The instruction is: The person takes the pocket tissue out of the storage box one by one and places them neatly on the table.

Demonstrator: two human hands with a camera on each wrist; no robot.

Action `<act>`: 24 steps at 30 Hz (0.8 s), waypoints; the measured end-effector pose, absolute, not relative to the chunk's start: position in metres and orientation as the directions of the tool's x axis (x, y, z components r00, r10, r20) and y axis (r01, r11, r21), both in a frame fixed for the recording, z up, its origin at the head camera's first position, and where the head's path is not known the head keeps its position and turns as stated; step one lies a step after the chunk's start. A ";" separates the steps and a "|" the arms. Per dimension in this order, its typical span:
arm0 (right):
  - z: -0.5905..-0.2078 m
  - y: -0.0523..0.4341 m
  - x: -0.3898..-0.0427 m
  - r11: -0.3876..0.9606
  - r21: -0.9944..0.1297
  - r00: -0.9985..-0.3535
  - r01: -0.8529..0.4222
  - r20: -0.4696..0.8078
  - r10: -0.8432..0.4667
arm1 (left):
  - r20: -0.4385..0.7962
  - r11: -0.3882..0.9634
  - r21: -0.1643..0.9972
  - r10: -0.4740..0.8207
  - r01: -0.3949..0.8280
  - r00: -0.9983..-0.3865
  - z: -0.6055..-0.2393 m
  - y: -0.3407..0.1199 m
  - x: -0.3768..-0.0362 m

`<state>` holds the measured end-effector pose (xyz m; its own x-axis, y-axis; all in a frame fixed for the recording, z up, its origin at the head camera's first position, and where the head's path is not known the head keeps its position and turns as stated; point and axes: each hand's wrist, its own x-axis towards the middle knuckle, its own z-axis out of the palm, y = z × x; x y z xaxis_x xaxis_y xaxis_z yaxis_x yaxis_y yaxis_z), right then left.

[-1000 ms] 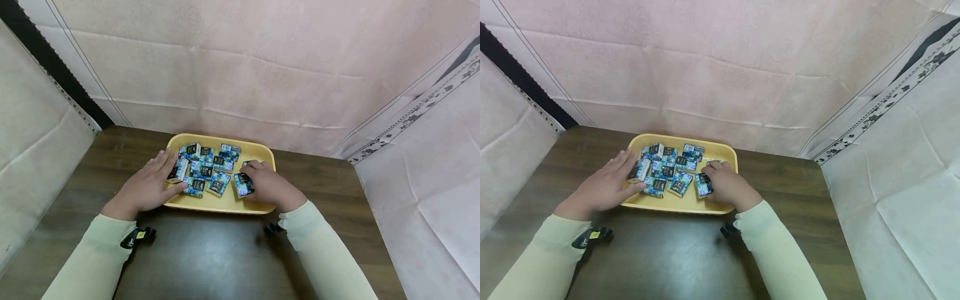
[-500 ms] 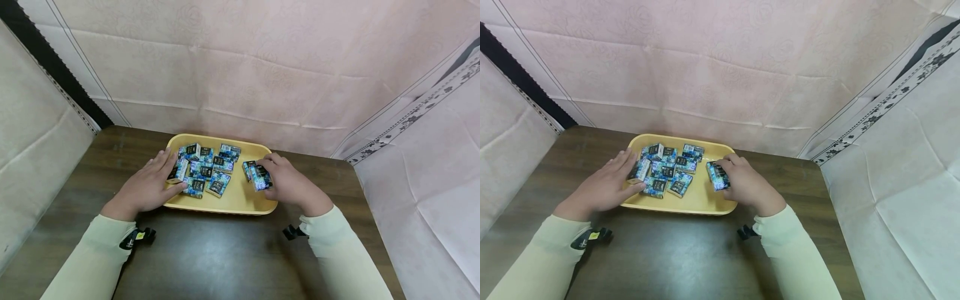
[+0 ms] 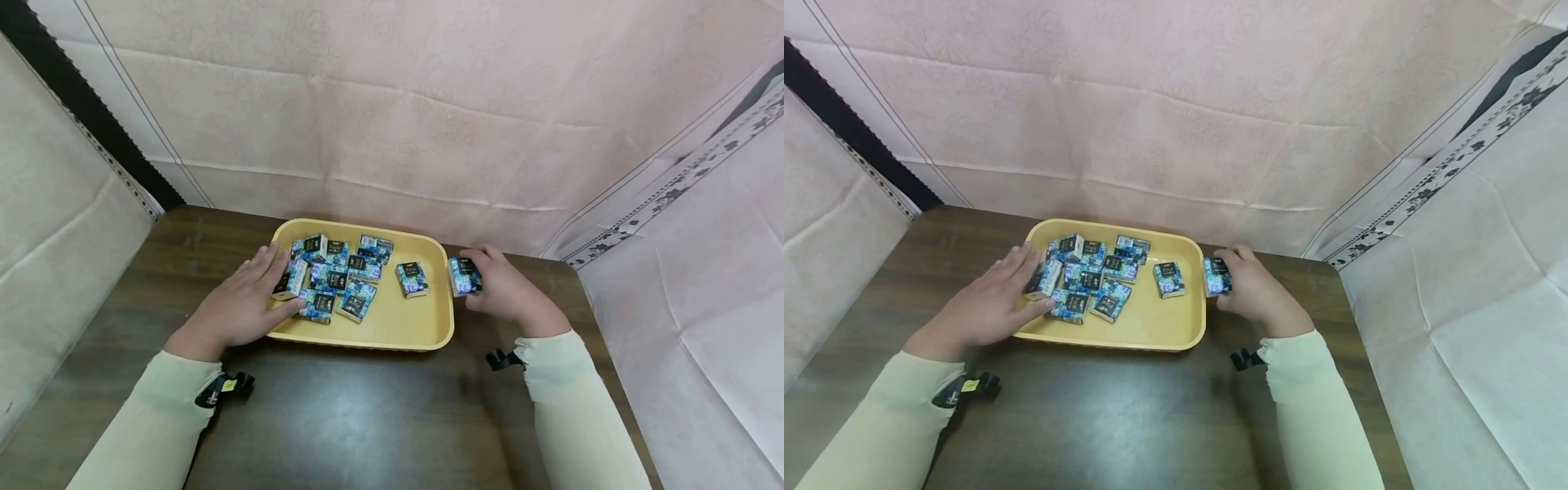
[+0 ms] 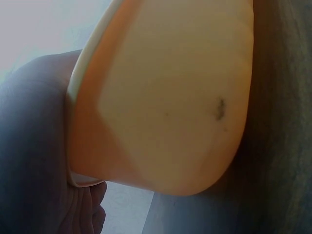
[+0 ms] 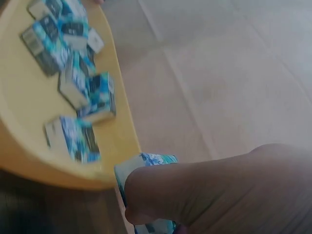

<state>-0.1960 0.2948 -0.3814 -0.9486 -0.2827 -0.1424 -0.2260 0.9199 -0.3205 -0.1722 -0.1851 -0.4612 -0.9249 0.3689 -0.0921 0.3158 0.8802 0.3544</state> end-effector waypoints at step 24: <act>-0.446 0.318 -0.220 0.927 -0.359 -0.945 -0.105 -0.255 -0.205 | -0.087 0.875 0.368 0.370 0.315 -0.925 -0.461 -0.185 -0.173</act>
